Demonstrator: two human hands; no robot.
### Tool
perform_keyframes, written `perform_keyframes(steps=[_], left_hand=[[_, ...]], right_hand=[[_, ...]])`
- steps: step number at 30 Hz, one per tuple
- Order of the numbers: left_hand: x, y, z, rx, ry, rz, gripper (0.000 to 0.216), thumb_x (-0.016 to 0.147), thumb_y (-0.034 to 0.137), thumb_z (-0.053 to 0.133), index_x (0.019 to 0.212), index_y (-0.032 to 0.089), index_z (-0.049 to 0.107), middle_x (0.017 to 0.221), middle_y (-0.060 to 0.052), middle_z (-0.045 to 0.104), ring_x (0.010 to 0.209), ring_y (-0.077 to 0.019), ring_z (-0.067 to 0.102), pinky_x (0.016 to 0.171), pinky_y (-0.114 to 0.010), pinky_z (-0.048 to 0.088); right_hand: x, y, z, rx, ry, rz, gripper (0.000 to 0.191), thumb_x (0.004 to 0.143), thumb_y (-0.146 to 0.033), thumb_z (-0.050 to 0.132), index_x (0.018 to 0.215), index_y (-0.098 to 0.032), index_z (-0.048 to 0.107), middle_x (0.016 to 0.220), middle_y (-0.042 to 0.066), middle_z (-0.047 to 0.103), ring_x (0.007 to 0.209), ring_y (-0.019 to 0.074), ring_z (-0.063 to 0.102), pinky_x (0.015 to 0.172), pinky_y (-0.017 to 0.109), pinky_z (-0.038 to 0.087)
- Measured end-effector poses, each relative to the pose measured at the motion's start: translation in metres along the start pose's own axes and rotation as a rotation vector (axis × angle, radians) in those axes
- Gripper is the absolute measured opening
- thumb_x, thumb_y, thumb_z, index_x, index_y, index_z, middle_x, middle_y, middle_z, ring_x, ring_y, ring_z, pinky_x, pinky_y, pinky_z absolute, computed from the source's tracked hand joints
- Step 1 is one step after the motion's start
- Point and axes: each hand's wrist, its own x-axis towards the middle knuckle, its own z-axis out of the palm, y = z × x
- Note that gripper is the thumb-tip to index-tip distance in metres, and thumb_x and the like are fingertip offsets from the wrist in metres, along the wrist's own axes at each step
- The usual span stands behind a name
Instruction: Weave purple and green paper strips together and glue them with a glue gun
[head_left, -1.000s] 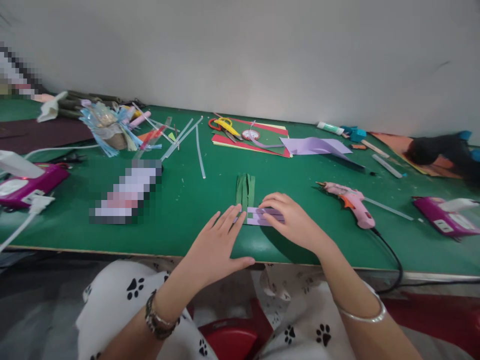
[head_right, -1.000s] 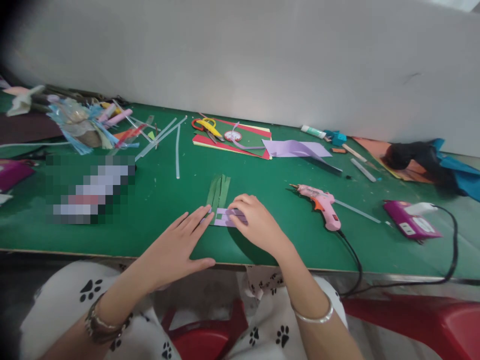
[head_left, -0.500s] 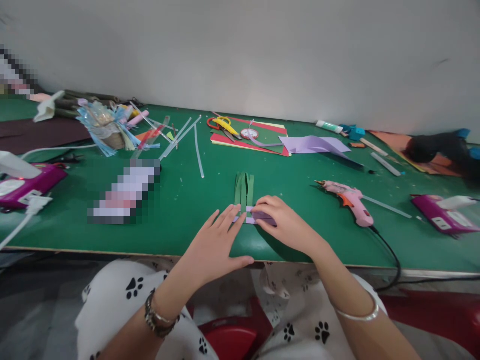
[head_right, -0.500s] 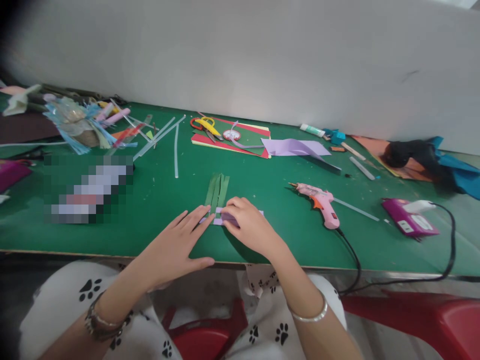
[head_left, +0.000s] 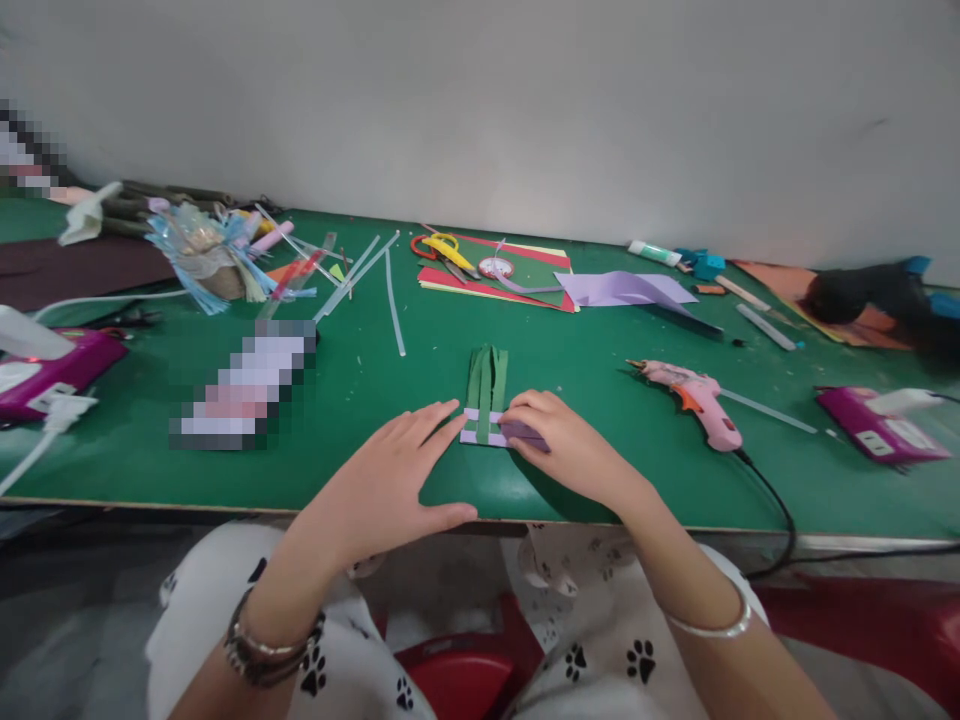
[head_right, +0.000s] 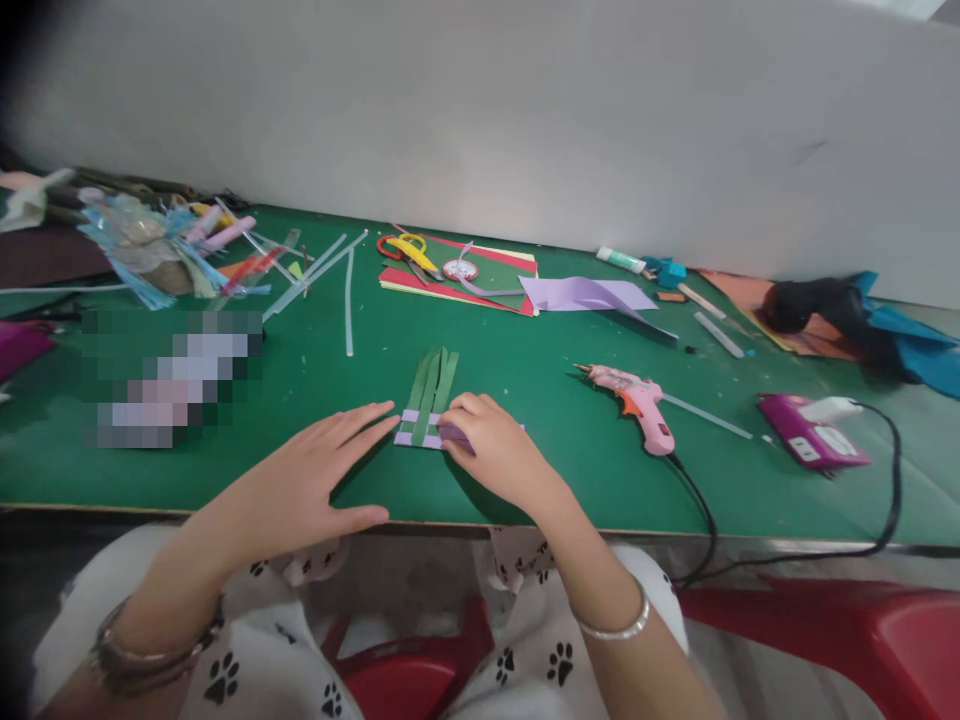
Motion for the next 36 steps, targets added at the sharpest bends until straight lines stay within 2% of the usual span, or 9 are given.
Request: perform_keyframes(steps=[4, 10, 14, 20, 27, 31, 36], left_hand=[[0.002, -0.003, -0.001, -0.005, -0.008, -0.023, 0.064, 0.085, 0.055, 0.037, 0.134, 0.014, 0.033, 0.139, -0.012, 0.037, 0.123, -0.0241, 0.04, 0.099, -0.036, 0.036], [0.009, 0.001, 0.003, 0.04, -0.016, -0.02, 0.058, 0.086, 0.045, 0.042, 0.131, 0.01, 0.038, 0.136, -0.013, 0.041, 0.123, -0.0249, 0.04, 0.1, -0.037, 0.035], [0.009, 0.002, 0.004, 0.053, -0.006, -0.013, 0.059, 0.086, 0.044, 0.044, 0.132, 0.009, 0.036, 0.136, -0.014, 0.041, 0.122, -0.025, 0.041, 0.099, -0.038, 0.036], [0.009, 0.004, 0.005, 0.058, 0.037, 0.013, 0.055, 0.086, 0.046, 0.04, 0.129, 0.011, 0.04, 0.134, -0.014, 0.043, 0.122, -0.0251, 0.041, 0.098, -0.037, 0.037], [0.009, 0.002, 0.003, 0.08, 0.049, -0.033, 0.055, 0.087, 0.043, 0.04, 0.128, 0.007, 0.039, 0.132, -0.017, 0.045, 0.12, -0.0263, 0.042, 0.097, -0.038, 0.038], [0.01, 0.002, 0.004, 0.061, 0.051, -0.012, 0.051, 0.088, 0.041, 0.04, 0.128, 0.01, 0.04, 0.13, -0.015, 0.047, 0.118, -0.0257, 0.045, 0.096, -0.038, 0.039], [0.01, 0.002, 0.004, 0.046, 0.096, -0.005, 0.05, 0.088, 0.039, 0.038, 0.13, 0.014, 0.036, 0.134, -0.014, 0.043, 0.117, -0.0245, 0.046, 0.093, -0.036, 0.041]], right_hand=[[0.0, -0.001, 0.001, -0.012, 0.001, 0.007, 0.018, 0.081, -0.017, 0.047, 0.095, -0.017, 0.058, 0.097, 0.007, 0.057, 0.09, 0.0191, 0.051, 0.08, 0.035, 0.043], [0.0, -0.003, 0.002, -0.021, 0.025, 0.032, 0.024, 0.077, -0.023, 0.056, 0.101, -0.019, 0.056, 0.099, 0.007, 0.057, 0.089, 0.0207, 0.051, 0.079, 0.037, 0.043], [0.001, -0.004, 0.004, -0.022, 0.025, 0.047, 0.026, 0.075, -0.021, 0.057, 0.101, -0.018, 0.056, 0.098, 0.007, 0.058, 0.089, 0.0208, 0.051, 0.079, 0.036, 0.044], [0.002, -0.008, 0.006, -0.055, 0.046, 0.05, 0.024, 0.076, -0.025, 0.057, 0.099, -0.02, 0.057, 0.096, 0.006, 0.058, 0.088, 0.0206, 0.052, 0.077, 0.037, 0.045], [0.0, -0.009, 0.006, -0.054, 0.023, 0.044, 0.03, 0.075, -0.027, 0.059, 0.103, -0.019, 0.056, 0.099, 0.006, 0.058, 0.09, 0.0212, 0.052, 0.078, 0.037, 0.045], [0.001, -0.009, 0.007, -0.035, 0.046, 0.043, 0.034, 0.073, -0.025, 0.061, 0.106, -0.021, 0.053, 0.101, 0.006, 0.058, 0.091, 0.0213, 0.052, 0.079, 0.038, 0.044], [0.004, -0.013, 0.009, -0.005, 0.081, 0.076, 0.034, 0.072, -0.02, 0.06, 0.106, -0.02, 0.052, 0.098, 0.007, 0.059, 0.089, 0.0214, 0.053, 0.077, 0.037, 0.044]])
